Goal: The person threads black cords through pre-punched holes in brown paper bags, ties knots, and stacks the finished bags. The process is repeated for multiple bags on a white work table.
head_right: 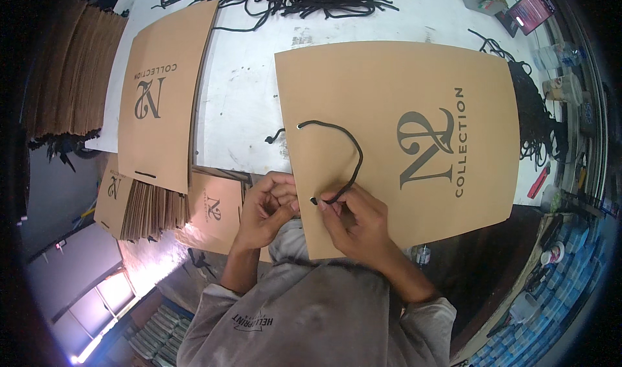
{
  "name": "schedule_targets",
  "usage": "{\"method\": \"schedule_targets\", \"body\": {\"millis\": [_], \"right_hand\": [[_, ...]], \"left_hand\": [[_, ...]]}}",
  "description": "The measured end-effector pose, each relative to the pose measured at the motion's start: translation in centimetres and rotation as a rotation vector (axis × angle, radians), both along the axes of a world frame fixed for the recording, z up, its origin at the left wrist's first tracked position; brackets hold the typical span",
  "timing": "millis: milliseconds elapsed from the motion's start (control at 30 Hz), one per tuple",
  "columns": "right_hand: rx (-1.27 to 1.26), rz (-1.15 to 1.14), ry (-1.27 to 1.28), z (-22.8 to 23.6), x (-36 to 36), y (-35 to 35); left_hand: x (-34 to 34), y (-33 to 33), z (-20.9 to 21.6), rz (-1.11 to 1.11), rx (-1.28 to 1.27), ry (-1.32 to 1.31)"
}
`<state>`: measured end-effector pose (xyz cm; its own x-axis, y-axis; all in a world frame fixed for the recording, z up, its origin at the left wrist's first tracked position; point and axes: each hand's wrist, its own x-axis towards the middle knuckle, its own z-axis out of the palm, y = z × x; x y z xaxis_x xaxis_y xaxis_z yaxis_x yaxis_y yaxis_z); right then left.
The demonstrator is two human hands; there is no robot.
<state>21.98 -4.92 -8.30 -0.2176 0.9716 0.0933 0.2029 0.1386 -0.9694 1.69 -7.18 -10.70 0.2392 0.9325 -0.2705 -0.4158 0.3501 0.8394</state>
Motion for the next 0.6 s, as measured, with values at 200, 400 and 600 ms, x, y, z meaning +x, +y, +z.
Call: {"method": "schedule_targets", "body": {"millis": [200, 400, 600], "right_hand": [[0.092, 0.000, 0.007, -0.6, -0.5, -0.1], [0.214, -0.039, -0.031, -1.5, -1.2, 0.1], [0.103, -0.017, 0.054, -2.1, -0.2, 0.1]], "left_hand": [[-0.1, 0.1, 0.1, -0.018, 0.003, 0.001], [0.1, 0.4, 0.5, -0.031, -0.022, -0.005], [-0.2, -0.2, 0.8, 0.068, 0.094, 0.414]]}}
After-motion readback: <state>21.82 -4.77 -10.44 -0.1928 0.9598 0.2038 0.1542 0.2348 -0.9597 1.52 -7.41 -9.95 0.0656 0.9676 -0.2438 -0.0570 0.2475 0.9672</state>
